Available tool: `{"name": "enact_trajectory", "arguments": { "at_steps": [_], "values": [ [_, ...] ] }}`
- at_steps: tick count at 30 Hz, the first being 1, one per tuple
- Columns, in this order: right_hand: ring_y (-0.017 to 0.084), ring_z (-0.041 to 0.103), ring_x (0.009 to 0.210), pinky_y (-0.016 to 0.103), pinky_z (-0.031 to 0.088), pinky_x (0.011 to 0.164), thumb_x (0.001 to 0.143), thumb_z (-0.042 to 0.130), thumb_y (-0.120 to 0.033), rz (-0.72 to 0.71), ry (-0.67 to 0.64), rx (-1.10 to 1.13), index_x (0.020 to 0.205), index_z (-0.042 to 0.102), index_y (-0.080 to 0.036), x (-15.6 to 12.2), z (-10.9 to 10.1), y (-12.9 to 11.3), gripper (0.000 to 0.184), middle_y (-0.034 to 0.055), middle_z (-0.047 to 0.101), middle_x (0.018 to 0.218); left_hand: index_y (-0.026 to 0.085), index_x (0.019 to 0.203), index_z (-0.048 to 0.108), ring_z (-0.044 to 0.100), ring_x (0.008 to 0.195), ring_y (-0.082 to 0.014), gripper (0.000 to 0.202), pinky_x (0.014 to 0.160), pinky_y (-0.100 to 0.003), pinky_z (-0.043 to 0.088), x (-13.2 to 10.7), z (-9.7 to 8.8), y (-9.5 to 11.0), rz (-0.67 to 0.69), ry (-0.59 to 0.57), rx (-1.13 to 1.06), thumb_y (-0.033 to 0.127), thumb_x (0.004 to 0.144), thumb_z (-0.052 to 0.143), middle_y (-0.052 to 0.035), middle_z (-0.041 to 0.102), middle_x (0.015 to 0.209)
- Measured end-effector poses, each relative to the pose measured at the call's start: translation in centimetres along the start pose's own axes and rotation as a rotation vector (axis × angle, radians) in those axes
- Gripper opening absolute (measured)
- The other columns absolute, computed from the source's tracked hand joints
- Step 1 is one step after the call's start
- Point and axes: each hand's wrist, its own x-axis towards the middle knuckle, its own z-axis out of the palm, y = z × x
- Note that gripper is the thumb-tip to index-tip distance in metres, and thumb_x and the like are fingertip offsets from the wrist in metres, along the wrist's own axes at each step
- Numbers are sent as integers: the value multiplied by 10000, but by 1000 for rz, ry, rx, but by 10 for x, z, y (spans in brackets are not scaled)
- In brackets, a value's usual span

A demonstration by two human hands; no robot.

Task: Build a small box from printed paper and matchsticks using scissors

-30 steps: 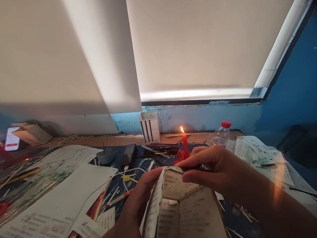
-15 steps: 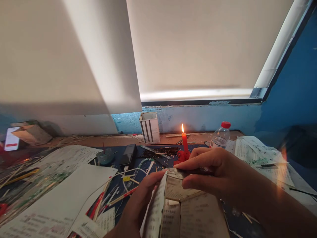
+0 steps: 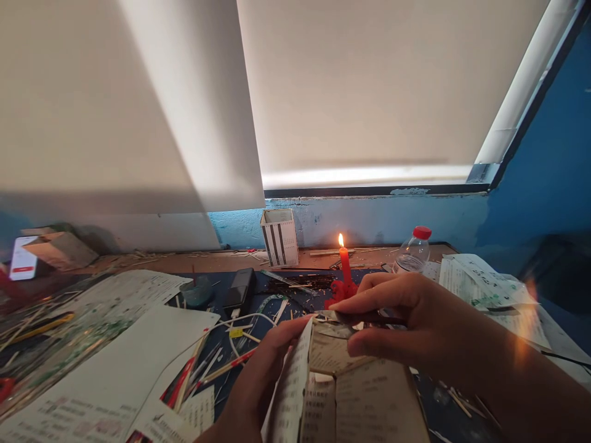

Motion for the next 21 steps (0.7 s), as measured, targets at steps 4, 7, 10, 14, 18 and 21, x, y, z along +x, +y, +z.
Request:
{"name": "enact_trajectory", "arguments": {
  "at_steps": [4,7,10,14,18,21],
  "values": [
    [132,663,809,245,510,693,900,810,-431,-43,0,-25,1177,814,-406,-1,2,2,278,-9,701,936,300,1415,607,566,1345,-468,913,1077,-548,526,0,3,4,-63,12,20,390,588,985,-113,647,1435],
    [133,670,810,240,512,691,905,809,-418,-46,4,3,1177,812,-413,-1,4,4,272,-13,706,923,295,1403,617,570,1342,-463,875,1074,-554,526,0,5,3,-90,8,25,399,610,972,-117,642,1440],
    [136,669,801,250,515,698,909,807,-389,-50,23,11,1162,821,-401,-1,5,2,253,-11,717,904,314,1416,598,584,1334,-447,880,1083,-555,520,0,5,2,-81,16,-9,377,621,970,-108,637,1448],
    [172,692,884,289,536,769,897,815,-382,-8,41,9,1164,825,-368,-1,3,-3,268,14,744,971,330,1415,595,608,1314,-435,884,1076,-540,534,0,3,1,-36,11,-39,364,618,975,-101,649,1437],
    [179,697,913,294,539,780,869,838,-398,-9,17,-48,1176,817,-389,-3,1,0,308,11,734,1014,327,1419,596,584,1343,-441,919,1113,-550,506,-3,1,-3,-55,23,8,338,590,992,-99,633,1463],
    [167,695,886,282,533,753,904,804,-414,-44,-1,-54,1207,800,-406,-3,1,2,303,7,724,994,340,1443,574,620,1306,-419,884,1070,-521,548,-9,-2,-7,-45,60,19,369,650,963,-104,633,1464]
  ]
}}
